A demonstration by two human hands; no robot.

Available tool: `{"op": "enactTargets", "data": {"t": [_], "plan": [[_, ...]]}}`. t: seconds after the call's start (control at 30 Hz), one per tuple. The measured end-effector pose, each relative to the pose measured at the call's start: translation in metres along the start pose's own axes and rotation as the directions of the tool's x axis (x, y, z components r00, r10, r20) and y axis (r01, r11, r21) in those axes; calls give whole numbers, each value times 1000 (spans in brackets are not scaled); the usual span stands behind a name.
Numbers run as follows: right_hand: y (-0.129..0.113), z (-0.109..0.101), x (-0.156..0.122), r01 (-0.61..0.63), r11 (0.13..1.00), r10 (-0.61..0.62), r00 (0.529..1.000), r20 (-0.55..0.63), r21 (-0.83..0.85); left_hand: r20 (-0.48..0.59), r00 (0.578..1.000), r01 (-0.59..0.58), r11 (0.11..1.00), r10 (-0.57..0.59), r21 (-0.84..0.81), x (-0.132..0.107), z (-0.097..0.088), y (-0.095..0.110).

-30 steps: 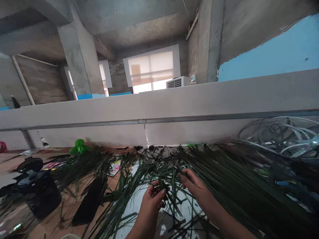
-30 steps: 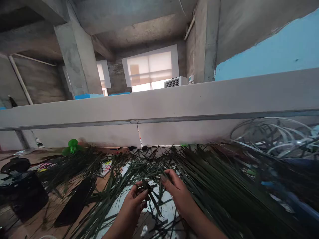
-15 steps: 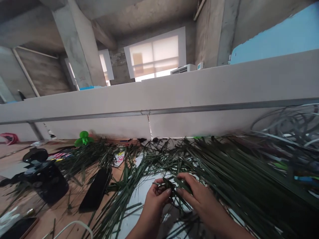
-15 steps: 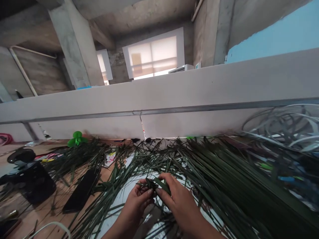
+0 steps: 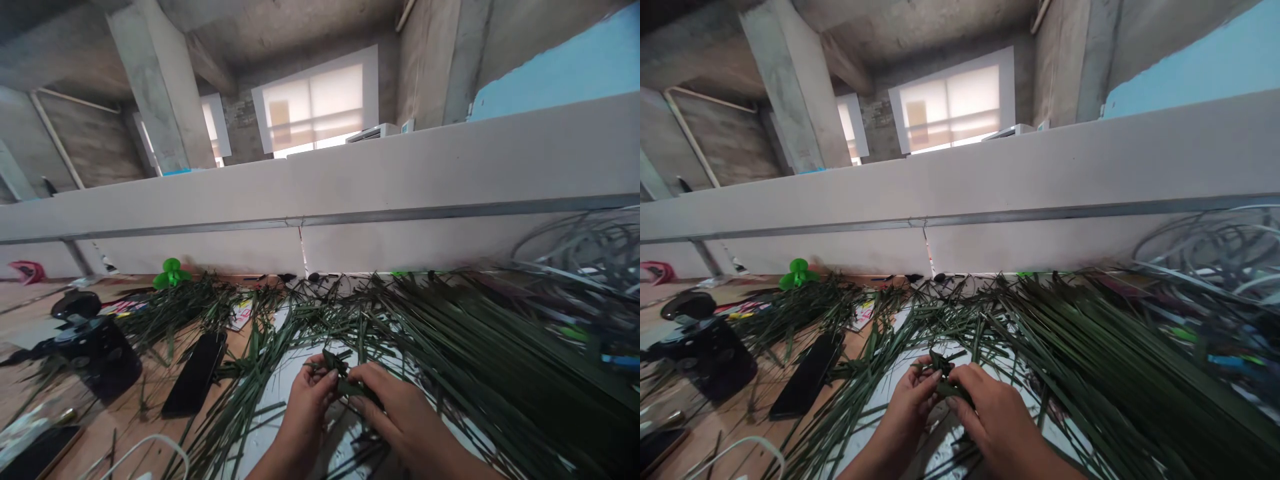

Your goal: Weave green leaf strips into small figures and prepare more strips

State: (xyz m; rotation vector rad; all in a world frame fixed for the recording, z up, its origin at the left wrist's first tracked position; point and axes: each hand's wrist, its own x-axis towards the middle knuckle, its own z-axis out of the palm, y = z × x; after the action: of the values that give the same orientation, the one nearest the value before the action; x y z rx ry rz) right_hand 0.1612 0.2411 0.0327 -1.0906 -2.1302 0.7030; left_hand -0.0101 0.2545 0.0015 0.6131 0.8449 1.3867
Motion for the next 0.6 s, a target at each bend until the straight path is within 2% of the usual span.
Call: {"op": "enactTargets", "data": {"t": [0.3,0.6], "plan": [[13,1,4,-56,997,50,988,-145,-43,67,998,-21,1000,21,0,-2,3,-4],[12,3,2,-36,988,8,982,-186,-149,84,996,-22,999,18,43,1,2,-7]]}}
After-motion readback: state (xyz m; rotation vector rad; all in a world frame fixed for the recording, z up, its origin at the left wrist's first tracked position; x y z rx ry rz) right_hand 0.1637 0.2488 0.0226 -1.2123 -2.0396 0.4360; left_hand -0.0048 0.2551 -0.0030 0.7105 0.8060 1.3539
